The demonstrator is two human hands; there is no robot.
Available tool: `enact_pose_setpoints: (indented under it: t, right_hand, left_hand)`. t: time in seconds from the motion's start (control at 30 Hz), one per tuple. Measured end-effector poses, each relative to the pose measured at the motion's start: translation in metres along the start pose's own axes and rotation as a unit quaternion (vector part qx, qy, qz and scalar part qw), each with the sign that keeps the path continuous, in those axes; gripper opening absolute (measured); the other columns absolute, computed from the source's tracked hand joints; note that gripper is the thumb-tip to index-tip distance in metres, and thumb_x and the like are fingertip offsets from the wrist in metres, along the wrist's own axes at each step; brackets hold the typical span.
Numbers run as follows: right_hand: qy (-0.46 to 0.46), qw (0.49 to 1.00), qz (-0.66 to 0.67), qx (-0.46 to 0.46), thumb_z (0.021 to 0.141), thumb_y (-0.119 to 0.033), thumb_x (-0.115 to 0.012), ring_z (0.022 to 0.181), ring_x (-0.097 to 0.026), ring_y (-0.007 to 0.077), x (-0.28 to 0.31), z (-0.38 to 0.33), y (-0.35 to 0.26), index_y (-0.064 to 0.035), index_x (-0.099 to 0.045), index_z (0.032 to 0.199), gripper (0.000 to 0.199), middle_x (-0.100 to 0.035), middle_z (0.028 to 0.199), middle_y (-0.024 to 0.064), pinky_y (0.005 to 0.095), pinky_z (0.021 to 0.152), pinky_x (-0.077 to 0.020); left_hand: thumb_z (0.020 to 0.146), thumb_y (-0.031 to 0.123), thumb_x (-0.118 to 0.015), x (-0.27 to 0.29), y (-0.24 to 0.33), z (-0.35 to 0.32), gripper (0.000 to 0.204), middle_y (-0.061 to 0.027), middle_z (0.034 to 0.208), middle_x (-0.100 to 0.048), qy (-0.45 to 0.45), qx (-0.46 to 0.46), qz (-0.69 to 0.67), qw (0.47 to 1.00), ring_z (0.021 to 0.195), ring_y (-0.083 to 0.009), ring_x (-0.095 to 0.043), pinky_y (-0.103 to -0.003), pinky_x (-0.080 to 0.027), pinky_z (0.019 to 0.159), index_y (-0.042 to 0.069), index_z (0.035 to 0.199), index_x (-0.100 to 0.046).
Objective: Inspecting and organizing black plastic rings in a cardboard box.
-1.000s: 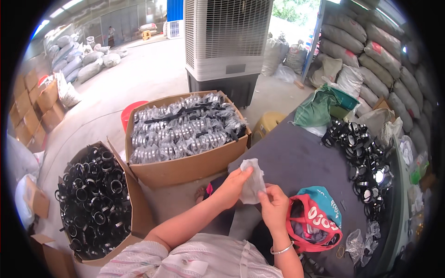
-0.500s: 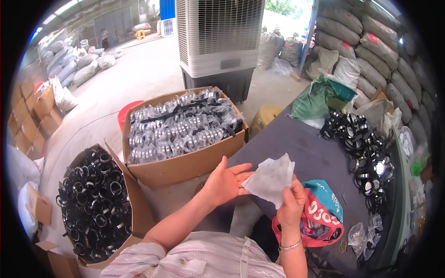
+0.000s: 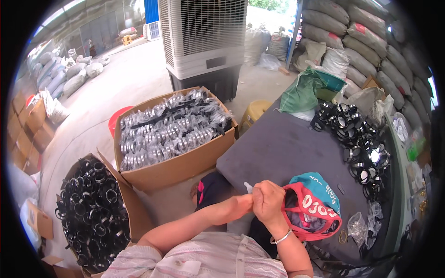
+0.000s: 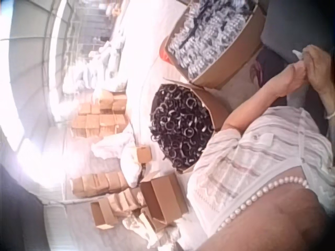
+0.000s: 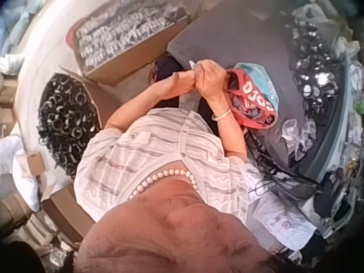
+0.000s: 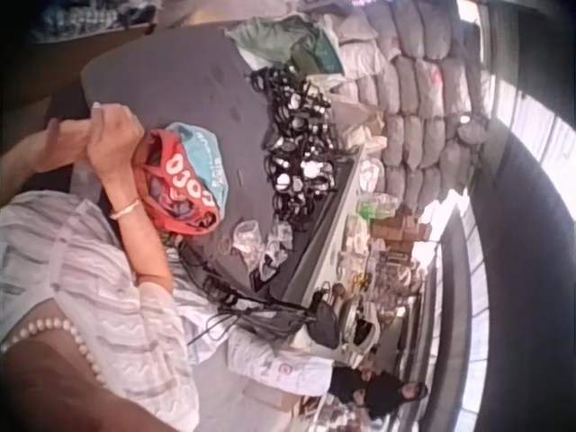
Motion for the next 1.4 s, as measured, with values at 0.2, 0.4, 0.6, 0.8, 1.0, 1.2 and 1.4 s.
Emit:
enact_pose_setpoints:
  t: [0.2, 0.4, 0.6, 0.8, 1.0, 1.2, 1.4]
  right_hand:
    - [0.083, 0.904, 0.229, -0.350, 0.095, -0.022, -0.050, 0.056, -0.046, 0.0078, -0.002, -0.012, 0.013, -0.0072, -0.047, 0.068, 0.032, -0.042, 0.059, -0.0026, 0.0281, 0.052, -0.0394]
    - [0.300, 0.742, 0.426, -0.422, 0.098, -0.030, -0.048, 0.072, -0.049, 0.0064, 0.009, -0.021, 0.056, -0.0108, -0.050, 0.083, 0.025, -0.047, 0.077, -0.0037, 0.0248, 0.064, -0.0418]
    - [0.130, 0.883, 0.339, -0.297, 0.094, -0.023, -0.052, 0.080, -0.056, 0.0118, 0.017, -0.013, 0.019, -0.0047, -0.053, 0.091, 0.018, -0.058, 0.090, 0.0039, 0.0267, 0.071, -0.0454]
    - [-0.201, 0.979, 0.040, 0.003, 0.078, -0.013, -0.061, 0.078, -0.060, 0.0300, -0.012, -0.009, -0.017, -0.0025, -0.055, 0.091, 0.017, -0.062, 0.090, 0.0137, 0.0388, 0.064, -0.0469]
    - [-0.158, 0.959, 0.153, -0.180, 0.087, -0.014, -0.054, 0.056, -0.055, 0.0244, -0.018, -0.025, -0.009, -0.0015, -0.056, 0.078, 0.015, -0.055, 0.063, 0.0133, 0.0322, 0.053, -0.0422]
    - [-0.099, 0.828, 0.414, -0.364, 0.095, -0.023, -0.051, 0.057, -0.046, 0.0060, -0.023, -0.030, -0.003, -0.0055, -0.052, 0.071, 0.029, -0.051, 0.062, 0.0000, 0.0237, 0.050, -0.0379]
    - [0.062, 0.744, 0.513, -0.423, 0.097, -0.028, -0.047, 0.058, -0.053, 0.0087, -0.001, -0.025, 0.014, -0.0006, -0.060, 0.080, 0.035, -0.059, 0.066, 0.0030, 0.0232, 0.053, -0.0441]
  left_hand:
    - [0.079, 0.050, -0.066, -0.004, 0.025, -0.006, 0.098, -0.0149, 0.147, -0.030, -0.043, -0.002, 0.277, 0.960, 0.136, -0.0270, -0.028, -0.038, -0.023, 0.109, -0.003, 0.145, -0.017]
    - [0.072, 0.026, -0.072, -0.012, 0.047, -0.015, 0.064, -0.0116, 0.143, -0.038, -0.048, -0.062, 0.804, 0.590, 0.132, -0.0290, -0.037, -0.056, -0.035, 0.096, 0.013, 0.130, -0.048]
    - [0.070, 0.026, -0.073, -0.015, 0.055, -0.013, 0.060, -0.0100, 0.135, -0.045, -0.069, -0.074, 0.829, 0.550, 0.125, -0.0282, -0.043, -0.056, -0.039, 0.091, 0.010, 0.123, -0.051]
    - [0.071, 0.023, -0.069, -0.019, 0.038, -0.016, 0.019, -0.0086, 0.077, -0.060, -0.127, -0.055, 0.761, 0.634, 0.072, -0.0283, -0.060, -0.041, -0.047, 0.064, 0.007, 0.078, -0.061]
    - [0.072, 0.016, -0.064, -0.026, 0.031, -0.012, 0.013, -0.0098, 0.071, -0.059, -0.170, -0.050, 0.749, 0.639, 0.061, -0.0281, -0.057, -0.039, -0.044, 0.053, 0.006, 0.070, -0.057]
    - [0.069, 0.012, -0.058, -0.050, 0.050, -0.012, 0.014, -0.0065, 0.078, -0.059, -0.179, -0.141, 0.760, 0.608, 0.080, -0.0229, -0.059, -0.036, -0.047, 0.057, 0.003, 0.080, -0.061]
    - [0.078, 0.012, -0.060, -0.051, 0.066, -0.009, 0.020, -0.0155, 0.110, -0.057, -0.178, -0.195, 0.676, 0.688, 0.105, -0.0331, -0.053, -0.040, -0.046, 0.073, 0.000, 0.094, -0.063]
Point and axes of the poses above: each hand's wrist, its own z-axis towards the middle knuckle, its own x-axis out of the back of the hand, y = z × x, the point moved 4 cm from there along z, towards the middle knuckle
